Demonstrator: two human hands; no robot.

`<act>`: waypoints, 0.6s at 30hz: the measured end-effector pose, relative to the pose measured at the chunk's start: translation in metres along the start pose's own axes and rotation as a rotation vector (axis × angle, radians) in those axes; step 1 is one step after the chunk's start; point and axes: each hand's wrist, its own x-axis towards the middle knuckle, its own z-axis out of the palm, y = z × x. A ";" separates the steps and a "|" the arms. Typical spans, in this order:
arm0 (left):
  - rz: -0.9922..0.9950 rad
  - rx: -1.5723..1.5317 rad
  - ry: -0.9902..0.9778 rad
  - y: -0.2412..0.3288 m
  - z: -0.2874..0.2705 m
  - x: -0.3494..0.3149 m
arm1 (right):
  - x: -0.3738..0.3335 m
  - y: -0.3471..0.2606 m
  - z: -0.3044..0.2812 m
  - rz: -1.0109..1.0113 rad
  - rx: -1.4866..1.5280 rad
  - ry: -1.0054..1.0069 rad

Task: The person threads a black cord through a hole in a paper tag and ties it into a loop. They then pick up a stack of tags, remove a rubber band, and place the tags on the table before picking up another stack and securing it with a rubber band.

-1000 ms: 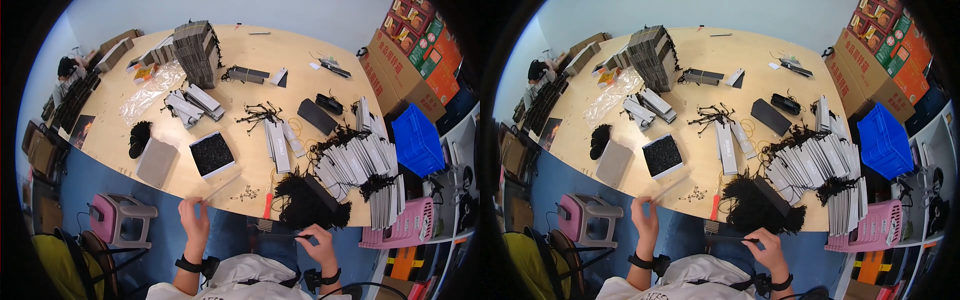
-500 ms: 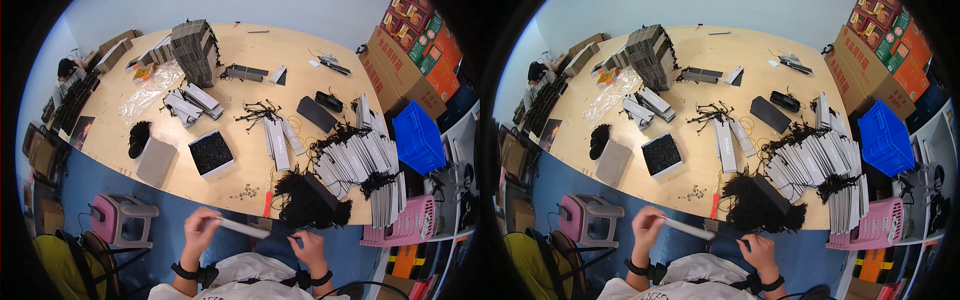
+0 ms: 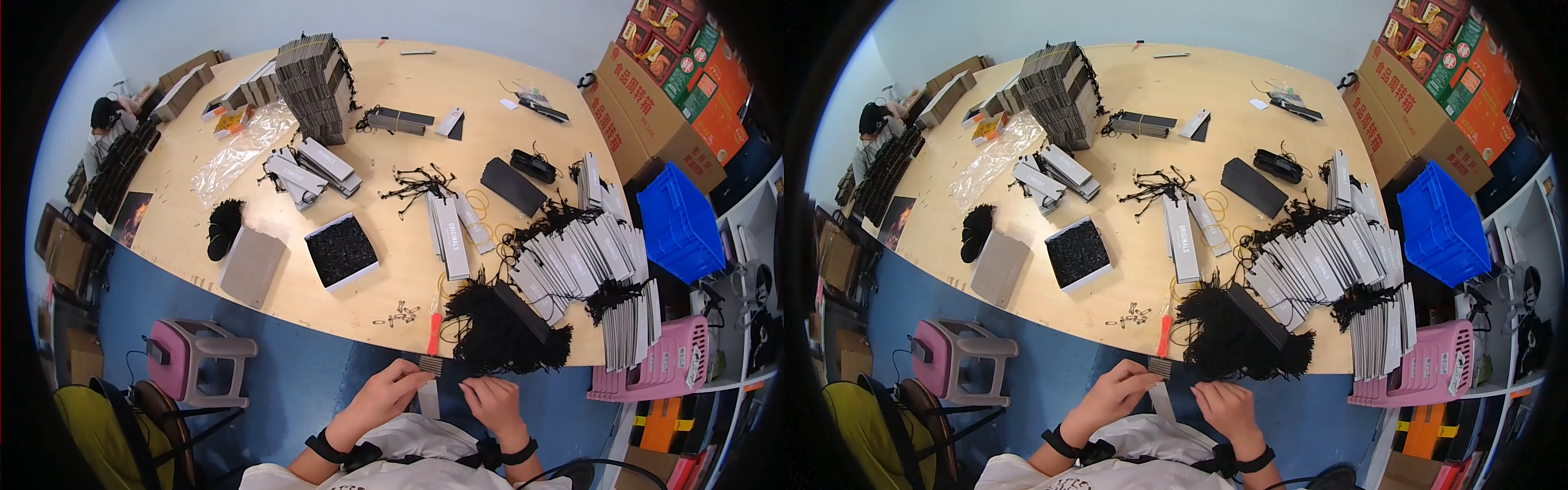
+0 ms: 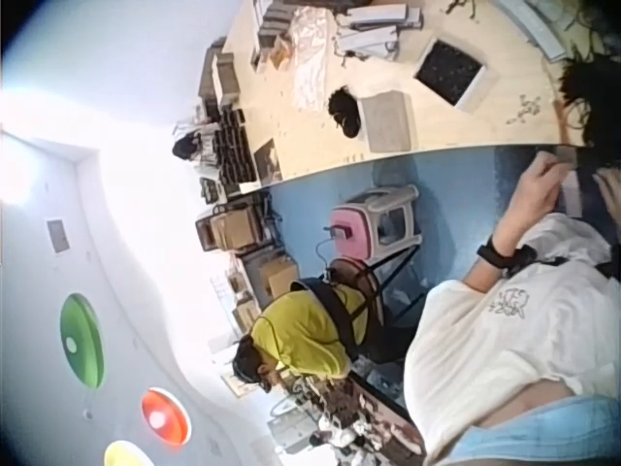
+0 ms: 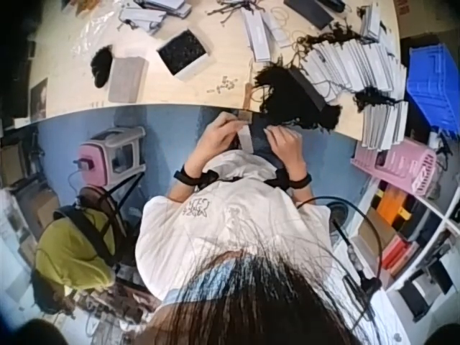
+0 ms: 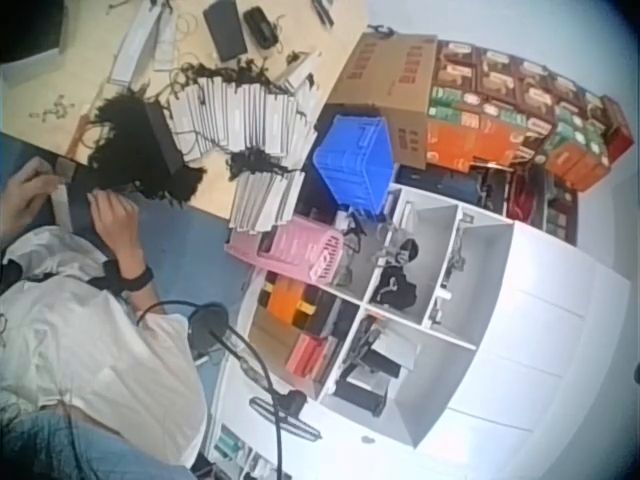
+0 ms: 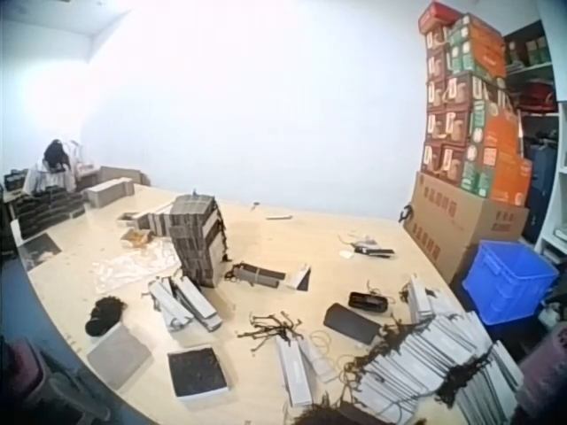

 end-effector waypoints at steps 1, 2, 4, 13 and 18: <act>0.015 0.025 0.034 0.000 0.001 0.000 | 0.003 -0.001 -0.005 -0.042 0.023 0.028; 0.030 0.050 0.068 -0.001 0.001 0.000 | 0.005 -0.003 -0.010 -0.042 0.023 0.029; 0.034 0.063 0.057 0.001 0.000 0.000 | 0.009 -0.002 -0.019 -0.073 0.041 0.134; 0.104 0.192 0.159 -0.008 0.012 -0.003 | 0.033 0.017 -0.045 -0.065 -0.049 0.371; 0.094 0.279 0.248 -0.005 0.014 0.002 | 0.033 0.023 -0.043 0.061 -0.065 0.402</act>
